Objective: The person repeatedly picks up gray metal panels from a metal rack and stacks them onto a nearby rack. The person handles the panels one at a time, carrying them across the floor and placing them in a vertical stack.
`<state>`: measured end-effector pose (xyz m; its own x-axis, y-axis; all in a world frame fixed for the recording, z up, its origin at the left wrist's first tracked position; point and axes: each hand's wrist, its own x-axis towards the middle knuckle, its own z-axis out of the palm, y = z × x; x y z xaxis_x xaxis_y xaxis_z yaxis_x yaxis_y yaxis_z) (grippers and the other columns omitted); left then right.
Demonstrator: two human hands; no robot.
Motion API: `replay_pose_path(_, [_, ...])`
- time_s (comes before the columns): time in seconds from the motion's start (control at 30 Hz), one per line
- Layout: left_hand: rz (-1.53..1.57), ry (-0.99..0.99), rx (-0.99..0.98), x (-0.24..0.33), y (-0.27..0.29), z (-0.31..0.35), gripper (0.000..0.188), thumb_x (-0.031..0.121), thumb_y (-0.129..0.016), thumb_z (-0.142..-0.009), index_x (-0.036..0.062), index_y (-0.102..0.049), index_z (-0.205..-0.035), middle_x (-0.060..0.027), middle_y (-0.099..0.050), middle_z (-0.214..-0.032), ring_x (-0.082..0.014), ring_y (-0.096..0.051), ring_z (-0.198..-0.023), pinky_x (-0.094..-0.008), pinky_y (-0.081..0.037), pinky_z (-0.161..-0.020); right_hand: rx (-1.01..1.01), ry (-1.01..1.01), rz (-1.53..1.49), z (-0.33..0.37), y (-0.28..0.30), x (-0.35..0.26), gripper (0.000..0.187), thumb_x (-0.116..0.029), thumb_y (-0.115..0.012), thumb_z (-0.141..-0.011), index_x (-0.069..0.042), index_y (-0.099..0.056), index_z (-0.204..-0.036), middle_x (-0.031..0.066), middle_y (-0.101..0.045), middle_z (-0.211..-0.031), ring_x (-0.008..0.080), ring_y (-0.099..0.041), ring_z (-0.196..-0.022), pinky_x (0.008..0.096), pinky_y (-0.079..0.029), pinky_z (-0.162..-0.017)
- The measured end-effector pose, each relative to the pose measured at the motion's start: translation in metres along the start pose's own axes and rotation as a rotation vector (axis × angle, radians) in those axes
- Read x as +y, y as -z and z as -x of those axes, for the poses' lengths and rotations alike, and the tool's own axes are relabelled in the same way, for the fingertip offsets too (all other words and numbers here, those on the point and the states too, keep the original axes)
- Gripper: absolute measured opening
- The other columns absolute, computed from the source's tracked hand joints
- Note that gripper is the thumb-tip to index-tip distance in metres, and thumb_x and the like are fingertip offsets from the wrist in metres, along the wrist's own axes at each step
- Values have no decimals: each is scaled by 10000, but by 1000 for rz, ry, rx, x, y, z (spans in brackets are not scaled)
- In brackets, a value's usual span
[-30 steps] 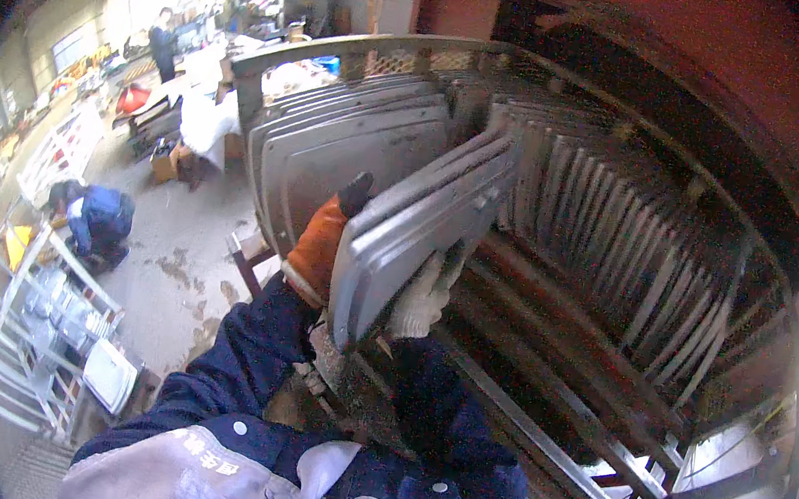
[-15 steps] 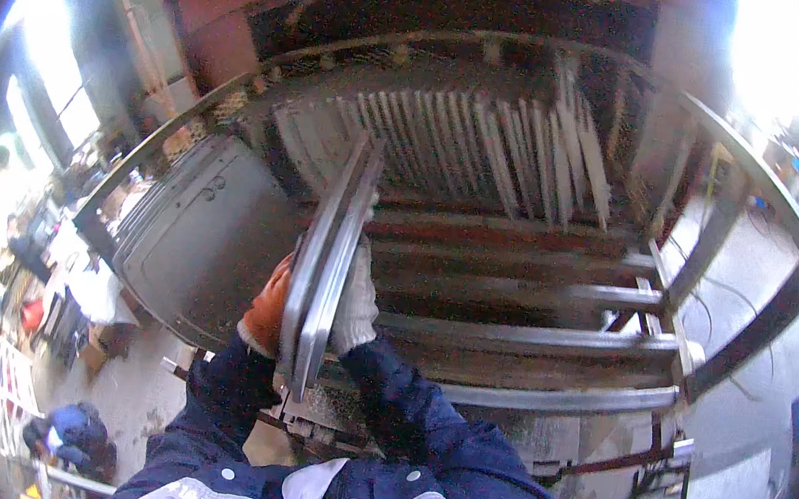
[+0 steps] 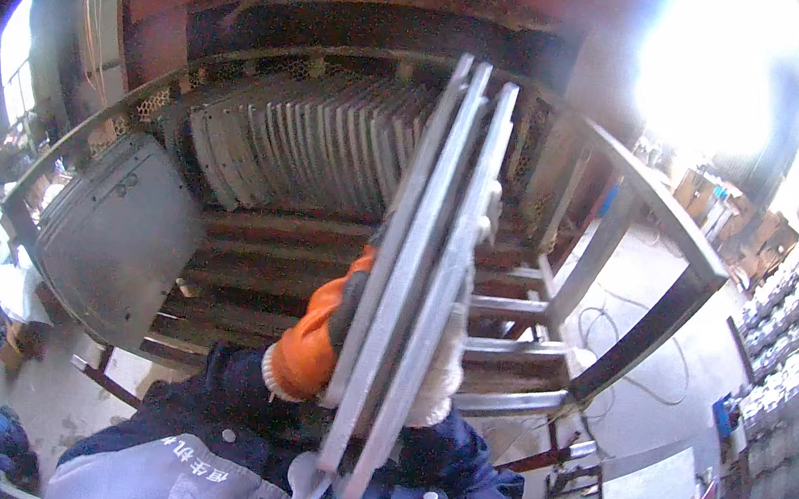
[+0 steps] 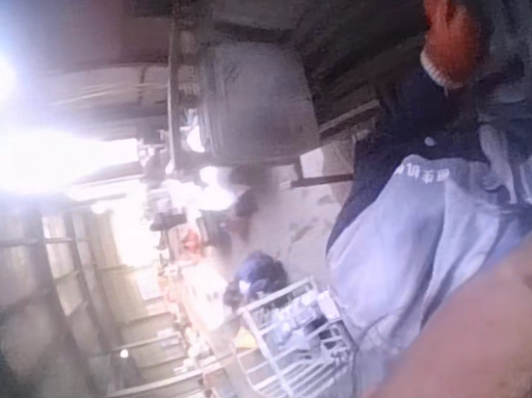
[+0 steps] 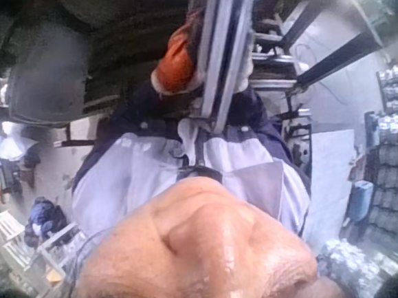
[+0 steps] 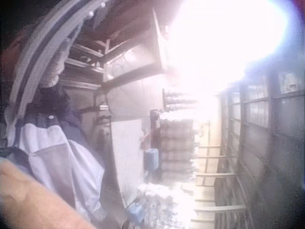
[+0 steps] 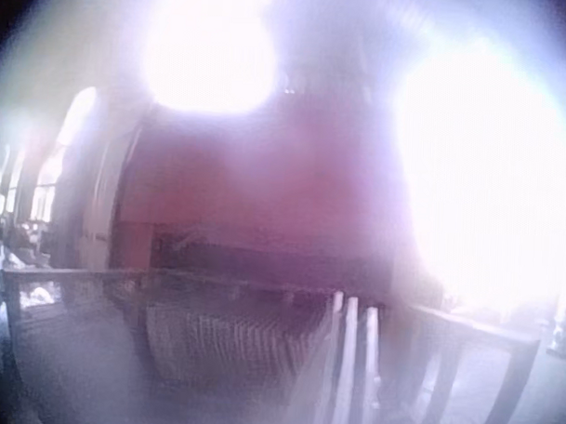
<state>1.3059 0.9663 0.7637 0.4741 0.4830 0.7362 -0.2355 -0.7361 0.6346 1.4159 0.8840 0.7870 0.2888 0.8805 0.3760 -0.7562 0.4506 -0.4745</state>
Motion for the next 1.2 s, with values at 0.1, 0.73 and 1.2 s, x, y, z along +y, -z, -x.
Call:
replay_pose_path(0.1, [66, -202, 76, -36, -51, -49, 345, 19, -537, -976, -49, -539, -1314, -284, -480, -1422, -432, -466, -1322, -450, -356, -1123, -77, 2, -8, -43, 22, -40, 801, -638, -577, -903, -11, -452, -1386, 190, -638, -1130, 282, -667, -880, 387, -597, -749])
replay_pose_path(0.73, [-193, 242, 573, -37, 102, 0, 397, 63, -522, -961, 58, -553, -1357, -151, -520, -1412, -284, -522, -1290, -366, -417, -1094, 82, 397, 2148, -307, 212, 8, 545, -309, -404, -1013, -97, -349, -1512, 215, -527, -1405, 366, -580, -1186, 438, -475, -978])
replay_pose_path(1.2, [-462, 506, 1162, 88, 242, 275, 501, 326, -462, -1046, 36, -433, -1453, -214, -536, -1398, -317, -542, -1277, -394, -407, -1095, 352, 918, 1812, -321, 168, -20, 573, -404, -573, -926, -43, -528, -1368, 221, -579, -1326, 406, -536, -1237, 445, -440, -1027])
